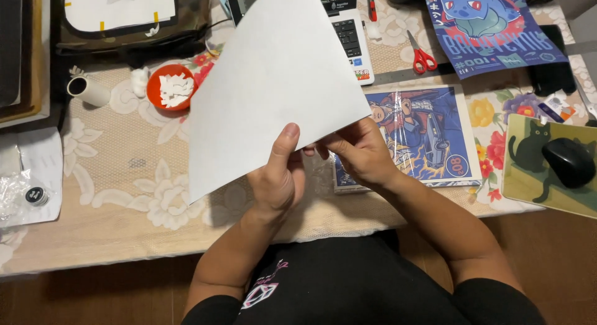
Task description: The person sits at a table and repeatedly folds small white paper pieces into compact shapes. They pick up pieces from a red container, fold them with both hands, and place the finished pieces back into the container. A white sheet of paper is also handled and folded during the process.
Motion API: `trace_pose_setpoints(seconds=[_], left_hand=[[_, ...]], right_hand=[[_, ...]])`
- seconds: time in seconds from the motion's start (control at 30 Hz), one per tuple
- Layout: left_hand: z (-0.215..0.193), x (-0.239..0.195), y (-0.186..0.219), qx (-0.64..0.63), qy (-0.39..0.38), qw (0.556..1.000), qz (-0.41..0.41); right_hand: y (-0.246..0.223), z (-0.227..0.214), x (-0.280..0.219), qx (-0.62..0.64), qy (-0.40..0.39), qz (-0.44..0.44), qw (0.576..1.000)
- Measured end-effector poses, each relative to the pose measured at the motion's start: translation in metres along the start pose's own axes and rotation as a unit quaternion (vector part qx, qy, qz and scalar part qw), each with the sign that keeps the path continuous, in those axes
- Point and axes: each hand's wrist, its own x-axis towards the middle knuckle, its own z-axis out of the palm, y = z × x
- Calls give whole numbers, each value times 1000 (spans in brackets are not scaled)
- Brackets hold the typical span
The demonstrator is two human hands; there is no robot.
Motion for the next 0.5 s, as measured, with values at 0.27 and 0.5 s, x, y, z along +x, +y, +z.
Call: trace_pose_setpoints(seconds=[0.27, 0.5], left_hand=[[-3, -16, 16, -13, -15, 998, -55], [-11, -20, 12, -11, -48, 997, -56]], right_hand=[[35, -54, -17, -80, -7, -48, 996], [18, -58, -21, -146, -4, -68, 987]])
